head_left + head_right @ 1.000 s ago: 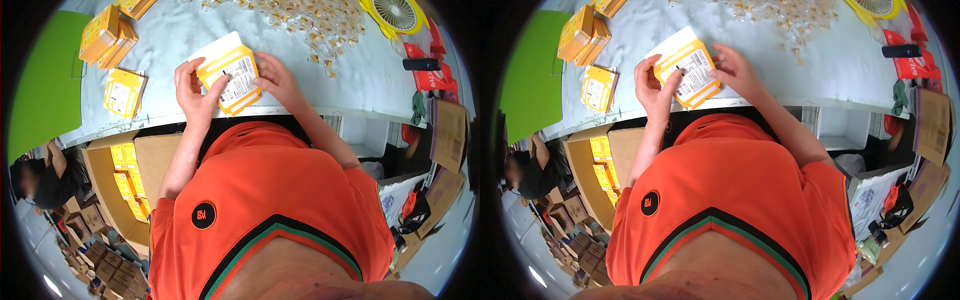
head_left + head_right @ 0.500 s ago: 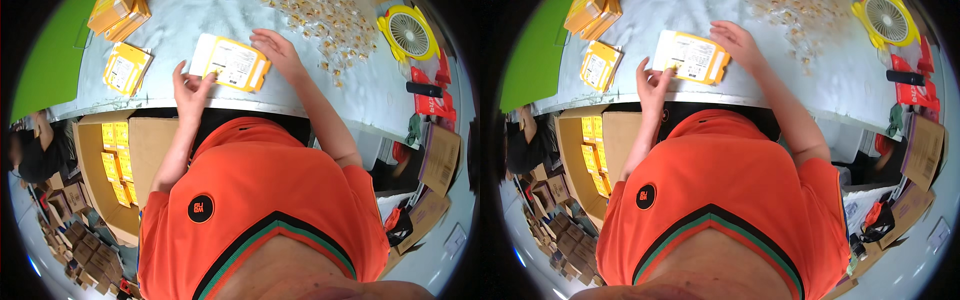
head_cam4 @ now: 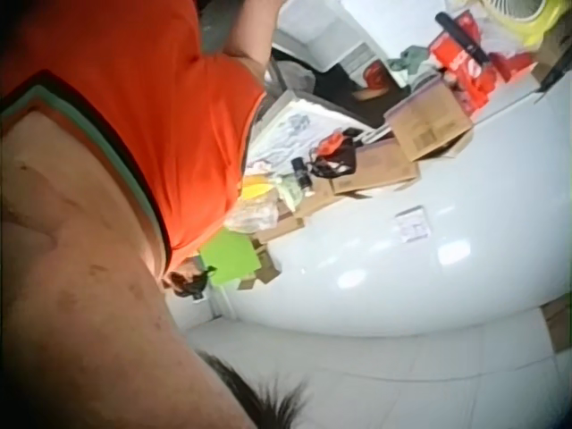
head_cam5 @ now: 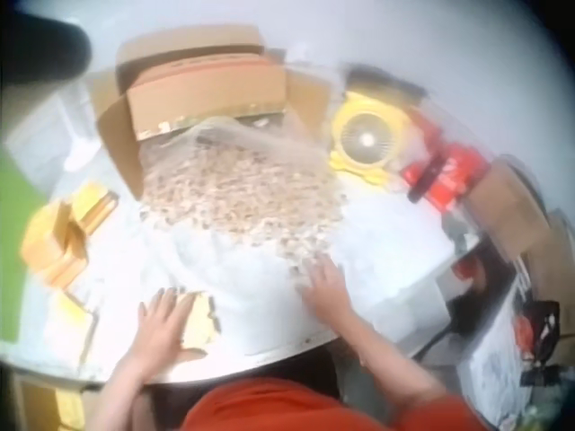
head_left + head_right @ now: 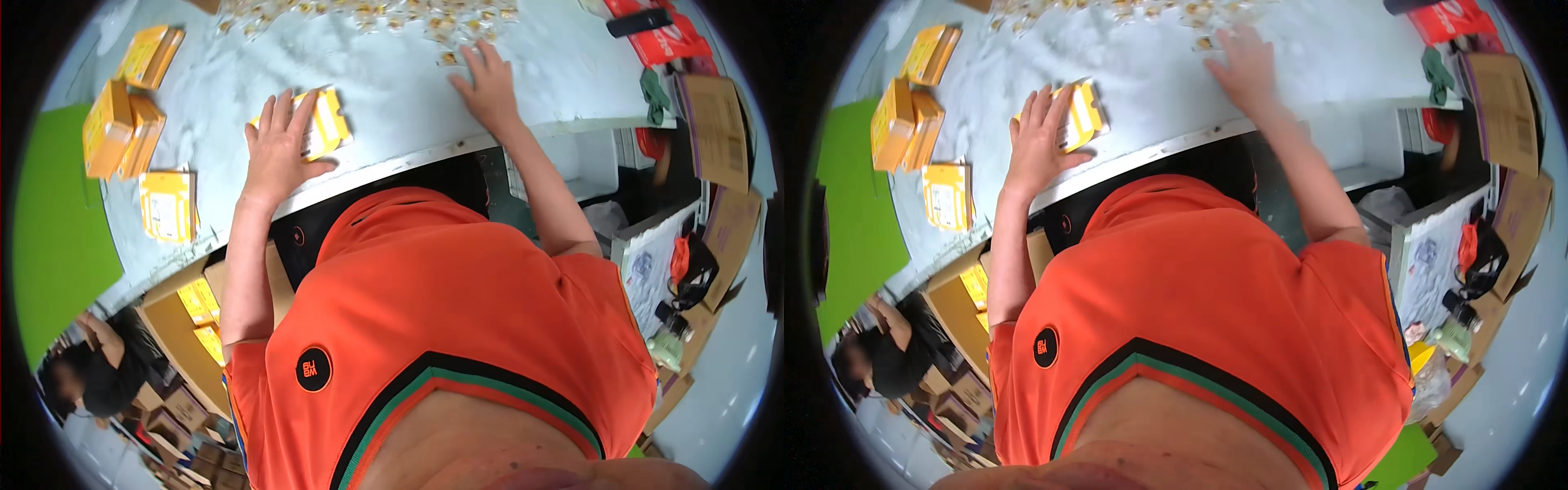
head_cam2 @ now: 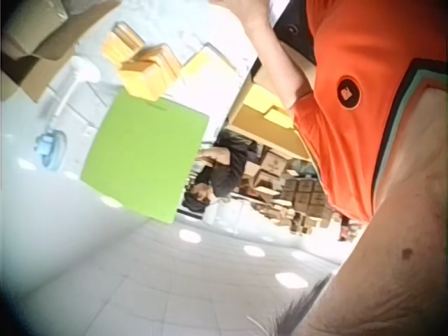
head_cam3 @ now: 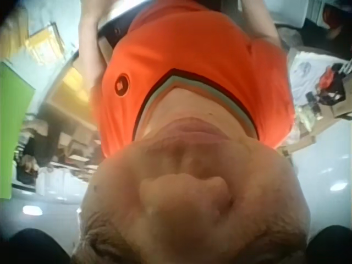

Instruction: Packing small individual items into boxes and then organizing those boxes into a larger shipping carton.

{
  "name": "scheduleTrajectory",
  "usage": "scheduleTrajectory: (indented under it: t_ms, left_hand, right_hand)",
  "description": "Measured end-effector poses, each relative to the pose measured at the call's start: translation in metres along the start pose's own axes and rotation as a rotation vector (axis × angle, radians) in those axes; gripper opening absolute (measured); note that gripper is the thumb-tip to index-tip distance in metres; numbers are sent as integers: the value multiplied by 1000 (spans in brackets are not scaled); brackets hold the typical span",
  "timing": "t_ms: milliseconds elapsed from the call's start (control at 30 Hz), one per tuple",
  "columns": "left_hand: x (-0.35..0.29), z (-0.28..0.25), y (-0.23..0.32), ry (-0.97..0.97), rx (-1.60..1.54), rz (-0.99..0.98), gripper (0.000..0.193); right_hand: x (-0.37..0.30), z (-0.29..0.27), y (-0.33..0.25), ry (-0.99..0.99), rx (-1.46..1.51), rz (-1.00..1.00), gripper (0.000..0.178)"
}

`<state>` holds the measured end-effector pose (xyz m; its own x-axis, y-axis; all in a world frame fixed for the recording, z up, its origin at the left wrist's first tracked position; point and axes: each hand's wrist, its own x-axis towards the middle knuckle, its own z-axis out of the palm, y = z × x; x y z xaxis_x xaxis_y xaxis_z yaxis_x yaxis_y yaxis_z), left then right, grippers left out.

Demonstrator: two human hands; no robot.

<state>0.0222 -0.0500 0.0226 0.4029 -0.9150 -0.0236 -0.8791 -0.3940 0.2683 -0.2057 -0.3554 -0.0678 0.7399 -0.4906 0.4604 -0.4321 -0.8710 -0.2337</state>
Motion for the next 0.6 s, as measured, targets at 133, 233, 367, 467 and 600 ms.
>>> scheduleTrajectory:
  t_ms: [133, 233, 367, 467, 600]
  left_hand:
    - [16, -7, -11, -158, 28, -26, 116]
    - [5, -11, -20, -143, 32, -125, 121]
    - [-16, -19, -35, -176, -13, -219, 125]
    - [-29, -16, -43, -171, -10, -198, 127]
    - [-32, -14, -50, -139, -47, -142, 127]
  right_hand:
    - [3, 11, -45, -41, 159, -102, 54]
    - [17, 19, -85, 0, 564, -34, 43]
    - [23, 27, -67, 121, 746, 100, 32]
    - [17, 24, -50, 85, 980, 285, 23]
    - [17, 21, -52, 57, 874, 206, 20]
